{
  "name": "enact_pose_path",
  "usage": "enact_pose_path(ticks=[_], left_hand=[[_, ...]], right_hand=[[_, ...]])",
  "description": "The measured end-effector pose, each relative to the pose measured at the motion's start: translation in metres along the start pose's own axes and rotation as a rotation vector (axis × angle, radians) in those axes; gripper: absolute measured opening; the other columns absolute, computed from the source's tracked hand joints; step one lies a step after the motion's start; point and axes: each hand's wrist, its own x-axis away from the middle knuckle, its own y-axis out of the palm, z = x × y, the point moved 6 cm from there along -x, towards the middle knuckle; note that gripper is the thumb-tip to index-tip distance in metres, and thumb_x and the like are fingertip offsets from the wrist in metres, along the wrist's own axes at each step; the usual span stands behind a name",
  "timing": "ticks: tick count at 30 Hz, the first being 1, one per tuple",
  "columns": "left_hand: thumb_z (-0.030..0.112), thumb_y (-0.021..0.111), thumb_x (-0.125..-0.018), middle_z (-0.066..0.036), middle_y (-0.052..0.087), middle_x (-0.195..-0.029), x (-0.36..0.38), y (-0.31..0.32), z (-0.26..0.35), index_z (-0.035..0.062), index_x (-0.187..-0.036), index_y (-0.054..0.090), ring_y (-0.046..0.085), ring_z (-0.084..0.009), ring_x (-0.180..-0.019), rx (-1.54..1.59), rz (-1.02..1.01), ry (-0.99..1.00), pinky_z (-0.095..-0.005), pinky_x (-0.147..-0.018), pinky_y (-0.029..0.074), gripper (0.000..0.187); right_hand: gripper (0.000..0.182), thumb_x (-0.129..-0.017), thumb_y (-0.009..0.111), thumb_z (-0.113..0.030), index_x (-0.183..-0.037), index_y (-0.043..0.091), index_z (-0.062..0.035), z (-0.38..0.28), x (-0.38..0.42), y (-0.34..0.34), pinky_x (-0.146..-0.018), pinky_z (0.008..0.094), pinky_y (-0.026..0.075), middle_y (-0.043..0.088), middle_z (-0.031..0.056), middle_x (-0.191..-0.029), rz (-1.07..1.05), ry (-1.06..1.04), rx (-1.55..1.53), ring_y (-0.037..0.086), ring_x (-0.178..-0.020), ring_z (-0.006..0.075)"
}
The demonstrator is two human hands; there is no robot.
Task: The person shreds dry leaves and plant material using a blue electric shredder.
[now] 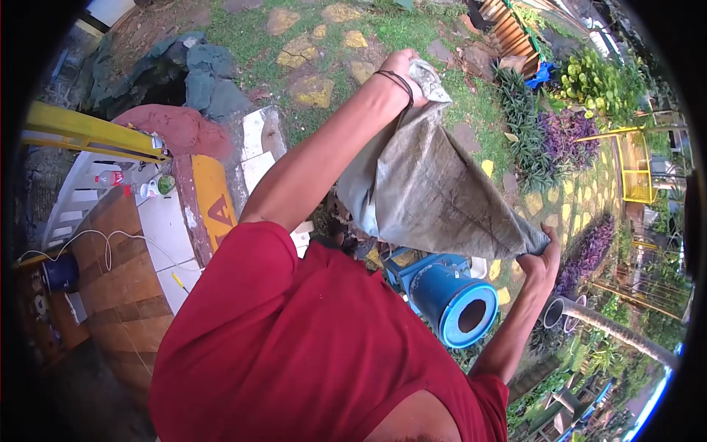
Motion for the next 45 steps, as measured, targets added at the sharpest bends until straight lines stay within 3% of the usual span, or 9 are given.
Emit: enact_pose_path(ticks=[6,12,16,23,30,36,38,41,45], left_hand=[[0.017,0.060,-0.084,-0.009,0.065,-0.073,0.026,0.082,0.001,0.0070,-0.074,0.059,0.066,-0.0269,-0.066,-0.209,-0.641,-0.111,-0.0484,-0.073,0.059,0.014],[0.020,0.054,-0.089,-0.010,0.067,-0.079,0.013,-0.021,-0.006,0.0066,-0.078,0.061,0.067,-0.0268,-0.071,-0.072,-0.218,0.045,-0.0507,-0.079,0.058,0.019],[0.023,0.055,-0.091,-0.001,0.057,-0.068,0.040,0.030,0.004,0.0126,-0.073,0.054,0.057,-0.0222,-0.064,0.023,0.039,0.015,-0.0494,-0.077,0.053,0.021],[0.022,0.061,-0.087,-0.012,0.071,-0.089,0.075,0.100,0.028,0.0041,-0.092,0.065,0.070,-0.0283,-0.079,-0.193,-0.688,0.119,-0.0495,-0.080,0.059,0.019],[0.023,0.048,-0.094,-0.011,0.069,-0.088,0.041,-0.046,0.054,0.0078,-0.091,0.062,0.067,-0.0295,-0.081,-0.099,0.041,0.068,-0.0504,-0.082,0.055,0.021],[0.016,0.056,-0.088,-0.008,0.063,-0.075,0.098,0.092,0.037,0.0078,-0.080,0.056,0.062,-0.0246,-0.066,-0.118,-0.247,0.145,-0.0464,-0.073,0.056,0.012],[0.034,0.052,-0.094,-0.012,0.071,-0.078,0.054,0.114,0.061,0.0103,-0.086,0.067,0.069,-0.0336,-0.077,-0.165,-0.836,0.104,-0.0533,-0.075,0.057,0.029],[0.019,0.057,-0.089,-0.014,0.070,-0.093,0.083,0.079,0.071,0.0060,-0.092,0.063,0.070,-0.0296,-0.083,-0.230,-0.543,0.298,-0.0506,-0.084,0.058,0.015],[0.022,0.057,-0.090,-0.011,0.071,-0.085,0.028,-0.051,0.071,0.0072,-0.086,0.066,0.070,-0.0282,-0.079,-0.110,-0.432,0.159,-0.0493,-0.081,0.058,0.018]], right_hand=[[0.056,-0.094,0.060,-0.030,-0.130,0.049,0.0110,-0.069,0.058,0.018,-0.113,0.0597,0.034,0.053,0.0311,-0.134,-0.201,-0.201,-0.260,0.051,-0.127,0.0438],[0.028,-0.089,0.064,-0.025,-0.101,0.062,0.0002,0.064,-0.110,-0.032,-0.092,0.0523,0.052,0.069,0.0192,-0.106,-0.050,0.111,-0.061,0.066,-0.088,0.0391],[0.034,-0.090,0.053,-0.020,-0.110,0.058,0.0077,0.005,0.023,0.016,-0.103,0.0556,0.046,0.065,0.0280,-0.113,0.035,0.008,-0.035,0.064,-0.106,0.0419],[0.040,-0.096,0.060,-0.029,-0.117,0.060,0.0046,-0.073,0.097,0.045,-0.112,0.0620,0.034,0.056,0.0326,-0.128,-0.468,-0.303,-0.259,0.051,-0.127,0.0436],[0.024,-0.088,0.065,-0.021,-0.104,0.065,-0.0028,0.080,-0.025,0.063,-0.088,0.0502,0.053,0.070,0.0148,-0.106,-0.119,0.103,0.080,0.067,-0.087,0.0352],[0.033,-0.093,0.064,-0.026,-0.107,0.060,0.0040,-0.005,0.085,0.086,-0.098,0.0546,0.049,0.068,0.0233,-0.106,-0.225,-0.076,-0.059,0.066,-0.101,0.0380],[0.043,-0.095,0.061,-0.032,-0.114,0.059,0.0074,-0.050,0.111,0.090,-0.106,0.0614,0.042,0.063,0.0309,-0.115,-0.410,-0.234,-0.196,0.061,-0.113,0.0439],[0.037,-0.097,0.059,-0.032,-0.109,0.063,0.0028,-0.052,0.106,0.082,-0.106,0.0658,0.038,0.066,0.0275,-0.112,-0.501,-0.388,-0.162,0.061,-0.114,0.0427],[0.019,-0.092,0.066,-0.028,-0.090,0.065,-0.0088,0.070,0.022,0.104,-0.085,0.0501,0.053,0.070,0.0070,-0.084,-0.284,0.044,-0.053,0.066,-0.081,0.0281]])
